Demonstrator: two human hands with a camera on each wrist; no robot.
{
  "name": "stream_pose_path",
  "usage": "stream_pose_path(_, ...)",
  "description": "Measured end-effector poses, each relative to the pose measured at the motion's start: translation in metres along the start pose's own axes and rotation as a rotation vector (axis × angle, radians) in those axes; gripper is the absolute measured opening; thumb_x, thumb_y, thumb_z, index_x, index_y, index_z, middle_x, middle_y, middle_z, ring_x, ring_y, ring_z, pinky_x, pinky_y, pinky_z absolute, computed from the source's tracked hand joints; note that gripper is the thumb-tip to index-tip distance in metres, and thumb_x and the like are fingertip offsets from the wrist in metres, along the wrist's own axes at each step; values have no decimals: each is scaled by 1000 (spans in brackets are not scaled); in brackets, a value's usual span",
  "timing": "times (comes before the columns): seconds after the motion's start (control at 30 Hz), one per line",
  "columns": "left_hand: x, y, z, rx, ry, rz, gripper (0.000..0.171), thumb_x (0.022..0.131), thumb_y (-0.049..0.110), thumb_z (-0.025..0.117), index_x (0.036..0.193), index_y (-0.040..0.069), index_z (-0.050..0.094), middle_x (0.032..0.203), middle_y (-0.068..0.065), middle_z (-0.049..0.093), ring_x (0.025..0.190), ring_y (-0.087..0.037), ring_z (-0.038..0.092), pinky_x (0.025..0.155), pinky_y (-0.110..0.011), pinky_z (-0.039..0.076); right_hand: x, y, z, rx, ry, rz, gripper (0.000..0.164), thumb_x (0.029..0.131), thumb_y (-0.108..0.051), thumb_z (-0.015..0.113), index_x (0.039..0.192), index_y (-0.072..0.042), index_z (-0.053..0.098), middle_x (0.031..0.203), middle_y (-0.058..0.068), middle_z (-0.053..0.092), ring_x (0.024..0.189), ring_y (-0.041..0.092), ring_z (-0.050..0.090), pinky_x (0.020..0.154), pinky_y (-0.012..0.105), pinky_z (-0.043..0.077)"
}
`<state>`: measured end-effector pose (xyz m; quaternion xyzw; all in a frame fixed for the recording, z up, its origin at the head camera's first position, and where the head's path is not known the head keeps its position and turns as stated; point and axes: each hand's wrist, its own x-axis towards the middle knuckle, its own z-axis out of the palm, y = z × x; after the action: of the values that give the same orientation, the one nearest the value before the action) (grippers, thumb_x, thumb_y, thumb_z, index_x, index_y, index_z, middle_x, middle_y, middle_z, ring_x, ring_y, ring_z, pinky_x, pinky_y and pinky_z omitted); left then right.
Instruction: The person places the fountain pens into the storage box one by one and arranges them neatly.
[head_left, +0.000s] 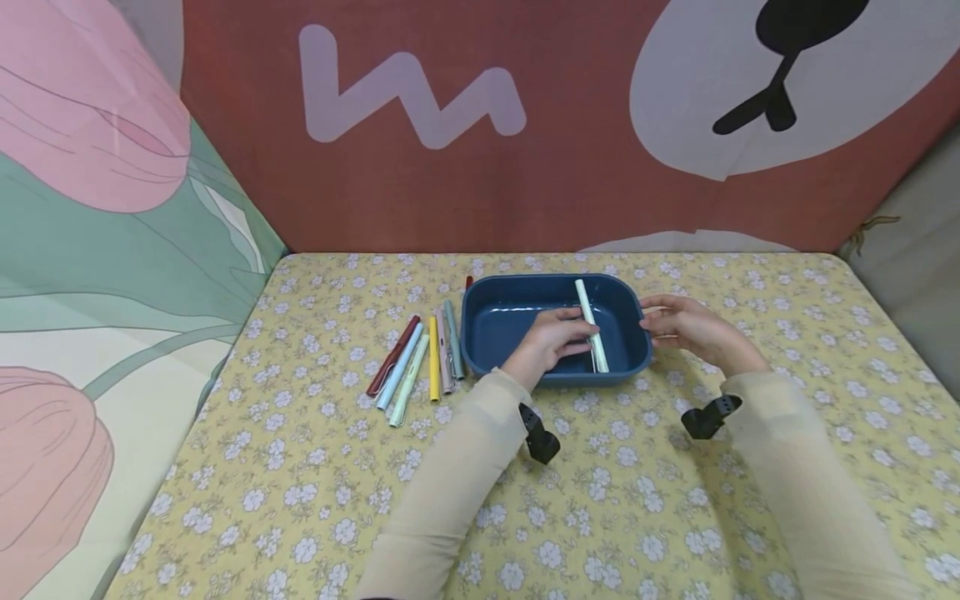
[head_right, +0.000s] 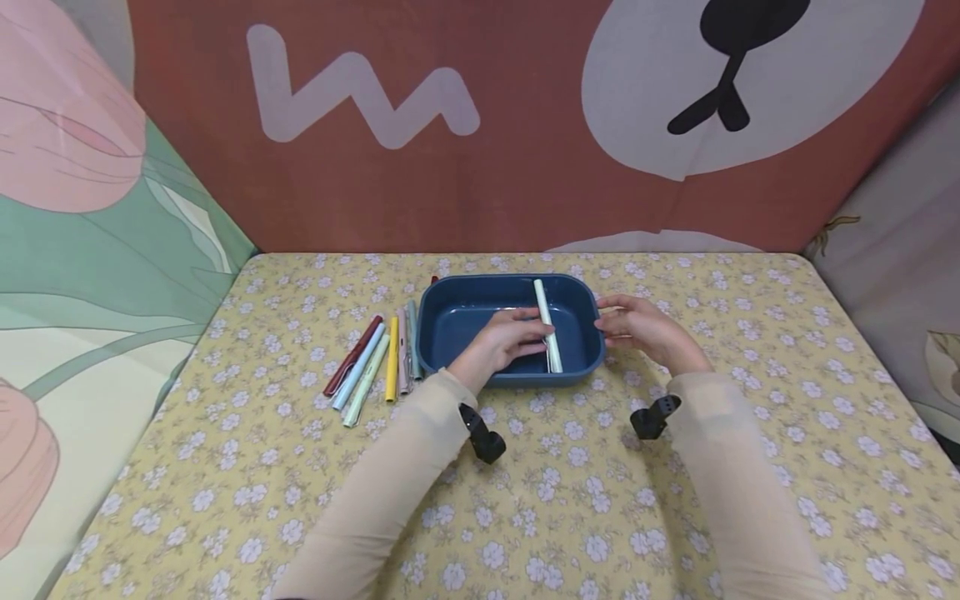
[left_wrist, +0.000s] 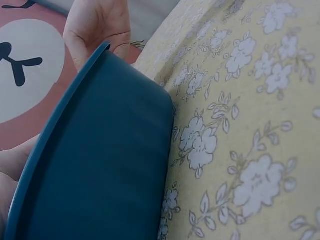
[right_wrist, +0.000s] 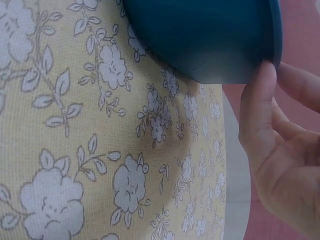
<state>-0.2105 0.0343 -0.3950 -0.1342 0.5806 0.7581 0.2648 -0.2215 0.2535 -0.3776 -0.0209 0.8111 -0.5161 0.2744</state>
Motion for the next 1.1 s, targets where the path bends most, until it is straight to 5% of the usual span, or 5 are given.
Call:
stream_pose_path(0.2, 2, -3, 5, 48, 6, -26, 49, 87, -1, 66, 134, 9, 55, 116, -15, 67, 92, -22, 68, 93, -34, 57, 1, 1, 0, 3, -2, -1, 58, 100, -19, 50, 147, 3, 23, 97, -10, 54, 83, -1, 59, 80, 22, 55)
stream_pose_path(0.33, 3, -4, 7, 66, 26, -44, 48, 86, -1, 66, 132, 9, 56, 102, -11, 69, 75, -14, 62, 91, -37, 57, 1, 1, 0, 1, -4, -1, 58, 100, -19, 50, 147, 3, 23, 97, -10, 54, 83, -1, 59, 81, 22, 55)
stream_pose_path(0.6, 4, -5, 11, 116, 22, -32, 48, 86, -7, 64, 131, 5, 55, 120, -19, 65, 111, -32, 64, 89, -38, 58, 2, 1, -1, -1, -8, 2, 59, 100, -20, 50, 147, 3, 22, 97, -9, 54, 84, 0, 59, 81, 23, 55)
stream_pose_path(0.87, 5, -6, 12, 162, 25, -31, 46, 87, -9, 62, 131, -1, 53, 122, -23, 62, 113, -34, 62, 90, -41, 58, 2, 1, -1, -7, -6, 7, 59, 100, -19, 49, 147, 2, 22, 98, -9, 54, 84, 0, 59, 81, 24, 55)
stream_pose_path(1.1, 3, -9, 14, 301, 7, -1, 45, 86, -11, 61, 130, -6, 53, 120, -25, 63, 109, -35, 64, 87, -39, 59, 0, -1, 0, -6, -6, 3, 58, 100, -19, 50, 147, 3, 23, 97, -9, 54, 83, 0, 58, 81, 24, 56)
